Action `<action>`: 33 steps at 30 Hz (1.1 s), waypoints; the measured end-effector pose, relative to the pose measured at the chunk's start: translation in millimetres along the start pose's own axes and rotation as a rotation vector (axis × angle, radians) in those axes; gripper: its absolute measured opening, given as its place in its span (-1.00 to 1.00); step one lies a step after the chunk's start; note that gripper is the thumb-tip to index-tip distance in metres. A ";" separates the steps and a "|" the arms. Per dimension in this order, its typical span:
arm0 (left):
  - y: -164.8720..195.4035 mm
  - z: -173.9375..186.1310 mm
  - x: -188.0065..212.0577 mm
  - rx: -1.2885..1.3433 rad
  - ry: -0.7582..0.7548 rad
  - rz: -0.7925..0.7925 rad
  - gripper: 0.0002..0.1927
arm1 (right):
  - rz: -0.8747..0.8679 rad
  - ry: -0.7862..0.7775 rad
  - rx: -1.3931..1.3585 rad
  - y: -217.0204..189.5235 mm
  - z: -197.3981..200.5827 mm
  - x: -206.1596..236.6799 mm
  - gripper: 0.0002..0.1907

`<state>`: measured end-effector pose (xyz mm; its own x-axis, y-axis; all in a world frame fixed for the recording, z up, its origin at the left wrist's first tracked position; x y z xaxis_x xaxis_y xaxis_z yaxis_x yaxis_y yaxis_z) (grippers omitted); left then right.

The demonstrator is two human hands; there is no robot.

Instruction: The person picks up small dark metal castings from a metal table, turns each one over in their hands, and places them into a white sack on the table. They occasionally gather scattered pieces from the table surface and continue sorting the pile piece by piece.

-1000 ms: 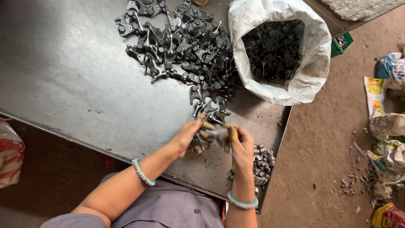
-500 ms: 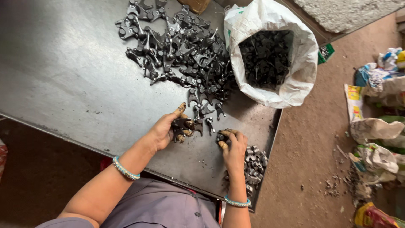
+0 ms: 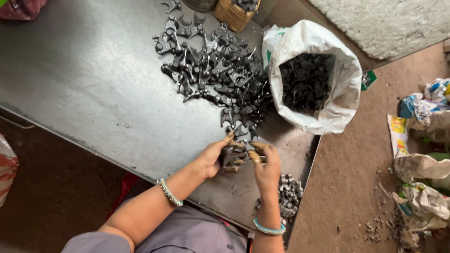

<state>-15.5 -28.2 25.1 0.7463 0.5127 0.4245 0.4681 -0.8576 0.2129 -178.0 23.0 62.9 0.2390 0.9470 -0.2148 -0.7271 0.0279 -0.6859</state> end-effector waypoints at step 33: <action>17.1 13.4 -10.9 0.063 -0.068 -0.023 -0.49 | 0.084 -0.146 0.108 -15.2 -21.2 -23.8 -0.45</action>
<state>-9.3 -48.0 12.3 0.7646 0.5353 0.3589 0.5127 -0.8426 0.1647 -159.0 -6.8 63.7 0.0850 0.9835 -0.1598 -0.8070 -0.0261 -0.5900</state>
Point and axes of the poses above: each hand's wrist, its own x-axis away from the middle knuckle, its own z-axis out of the back of the hand, y = z × x, the point moved 4 cm from there along -x, towards the middle knuckle, and after that the axes turned 2 degrees about y, right-handed, at the moved point
